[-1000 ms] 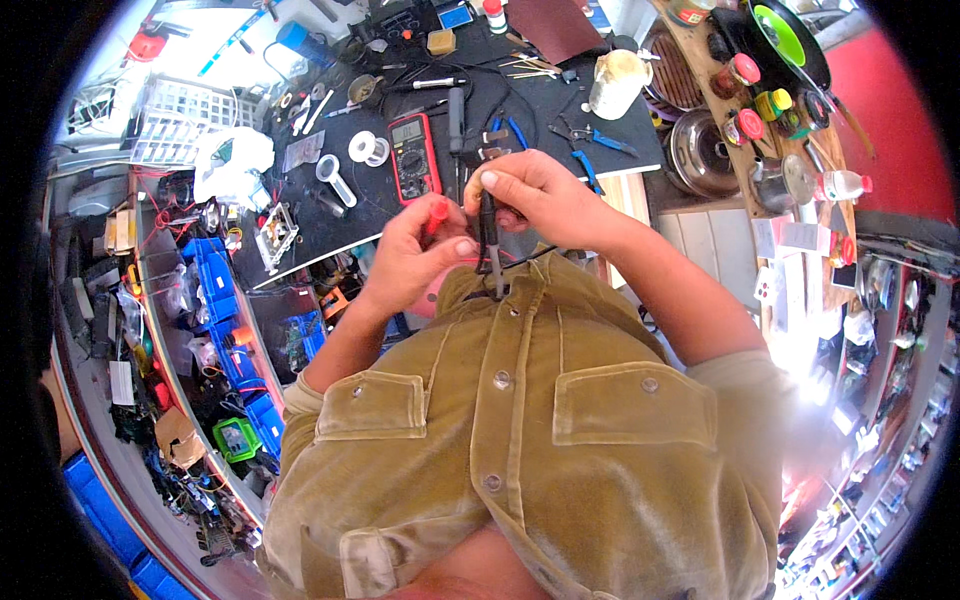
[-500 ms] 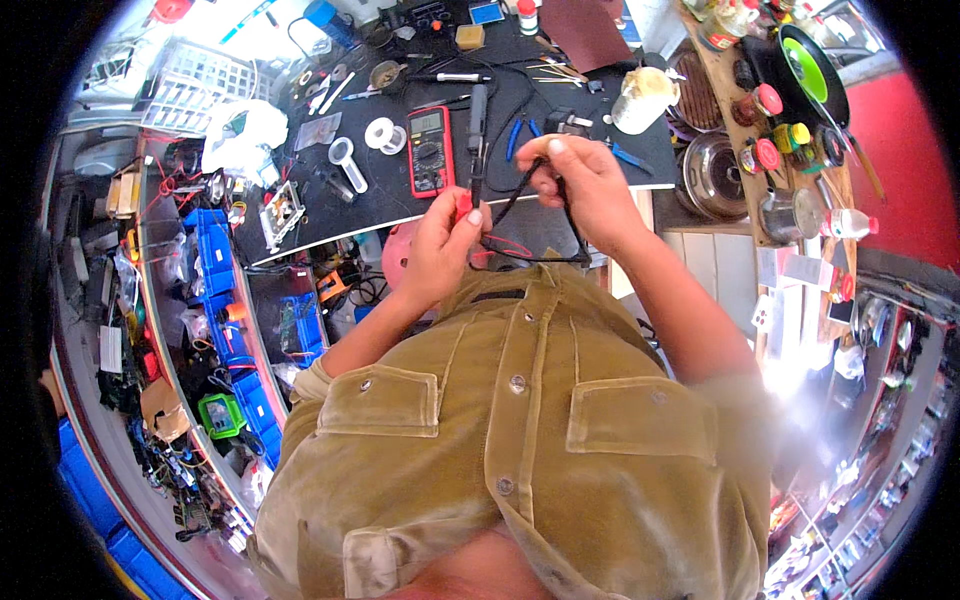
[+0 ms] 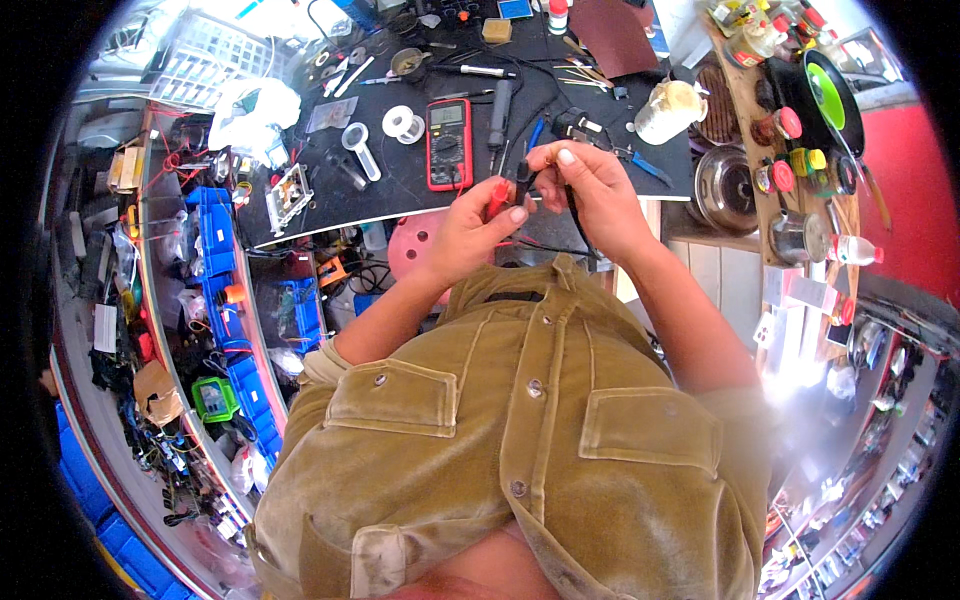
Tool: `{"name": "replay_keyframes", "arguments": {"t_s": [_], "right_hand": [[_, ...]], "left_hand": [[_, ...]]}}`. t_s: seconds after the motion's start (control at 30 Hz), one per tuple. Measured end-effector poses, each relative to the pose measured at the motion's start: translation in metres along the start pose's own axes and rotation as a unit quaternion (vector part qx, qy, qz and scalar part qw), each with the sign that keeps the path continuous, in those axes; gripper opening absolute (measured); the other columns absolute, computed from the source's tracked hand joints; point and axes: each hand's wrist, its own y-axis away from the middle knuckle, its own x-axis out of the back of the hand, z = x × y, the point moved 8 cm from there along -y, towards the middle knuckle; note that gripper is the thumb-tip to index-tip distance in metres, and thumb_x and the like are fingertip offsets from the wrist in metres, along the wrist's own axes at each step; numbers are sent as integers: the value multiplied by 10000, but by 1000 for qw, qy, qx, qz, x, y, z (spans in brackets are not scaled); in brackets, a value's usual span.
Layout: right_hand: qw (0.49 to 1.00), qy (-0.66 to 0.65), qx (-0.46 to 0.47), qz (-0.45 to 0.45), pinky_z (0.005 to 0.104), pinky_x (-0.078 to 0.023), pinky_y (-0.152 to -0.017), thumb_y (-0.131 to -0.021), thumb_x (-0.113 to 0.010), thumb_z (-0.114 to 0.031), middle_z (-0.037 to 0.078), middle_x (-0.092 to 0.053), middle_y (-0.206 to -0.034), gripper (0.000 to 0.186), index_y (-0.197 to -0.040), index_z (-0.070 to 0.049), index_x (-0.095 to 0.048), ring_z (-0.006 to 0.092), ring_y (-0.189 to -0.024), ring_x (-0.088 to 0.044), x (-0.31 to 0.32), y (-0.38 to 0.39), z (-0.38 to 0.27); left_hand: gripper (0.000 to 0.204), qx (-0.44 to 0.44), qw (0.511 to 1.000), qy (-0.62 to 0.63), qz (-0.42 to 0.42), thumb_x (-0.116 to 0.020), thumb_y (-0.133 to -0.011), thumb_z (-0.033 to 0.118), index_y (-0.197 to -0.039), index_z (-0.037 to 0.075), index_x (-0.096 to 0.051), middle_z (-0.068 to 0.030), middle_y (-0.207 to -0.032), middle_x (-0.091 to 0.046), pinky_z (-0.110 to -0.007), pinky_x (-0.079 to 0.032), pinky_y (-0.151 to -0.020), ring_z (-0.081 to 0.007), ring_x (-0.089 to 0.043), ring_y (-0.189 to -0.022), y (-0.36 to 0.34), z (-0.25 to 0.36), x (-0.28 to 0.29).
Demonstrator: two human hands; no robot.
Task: The person strips the insulation from a wire using pliers, then uses a multimeter to test the exposed wire ends. They adjust the multimeter settings and repeatedly touch the probes to the wire to check for continuity or voltage.
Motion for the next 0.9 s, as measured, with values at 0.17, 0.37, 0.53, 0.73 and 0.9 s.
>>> {"name": "replay_keyframes", "arguments": {"t_s": [0.17, 0.37, 0.53, 0.73, 0.9], "right_hand": [[983, 163, -23, 85, 204, -398, -560, -902, -587, -139, -3, -555, -732, 155, -952, 7, -596, 52, -627, -477, 1, -7, 15], [962, 248, -46, 105, 196, -382, -534, -877, -622, -138, -19, -588, -761, 145, -900, 5, -624, 33, -607, -467, 4, -12, 26], [988, 93, -53, 108, 194, -318, -499, -925, -562, -186, 1, -596, -861, 169, -920, -21, -598, 30, -549, -378, 6, -17, 36], [987, 57, -54, 138, 195, -315, -505, -925, -568, -192, -11, -561, -829, 168, -918, -25, -591, 33, -559, -381, 3, -24, 43], [983, -15, -63, 170, 203, -321, -516, -931, -562, -193, -25, -512, -771, 162, -947, -33, -576, 41, -572, -387, 6, -26, 52]], "left_hand": [[172, 23, 998, -26, 45, -664, -863, 164, -895, 47, -541, 60, -776, -509, -196, -387, -614, -29, -444, -695, -3, -16, 5], [173, 26, 999, -27, 11, -672, -859, 176, -896, 45, -566, 64, -763, -517, -198, -388, -613, -25, -445, -705, -8, -26, 14], [168, 11, 999, -30, 8, -667, -863, 188, -872, 50, -570, 63, -756, -514, -198, -390, -617, -23, -440, -698, -13, -23, 36], [291, -10, 990, -143, -7, -722, -796, 238, -937, 24, -584, -26, -880, -568, -258, -439, -694, -118, -540, -783, -15, -16, 38], [410, -107, 960, -259, -4, -765, -727, 264, -979, -15, -602, -141, -1079, -548, -326, -455, -820, -267, -569, -989, -13, 2, 37]]}}
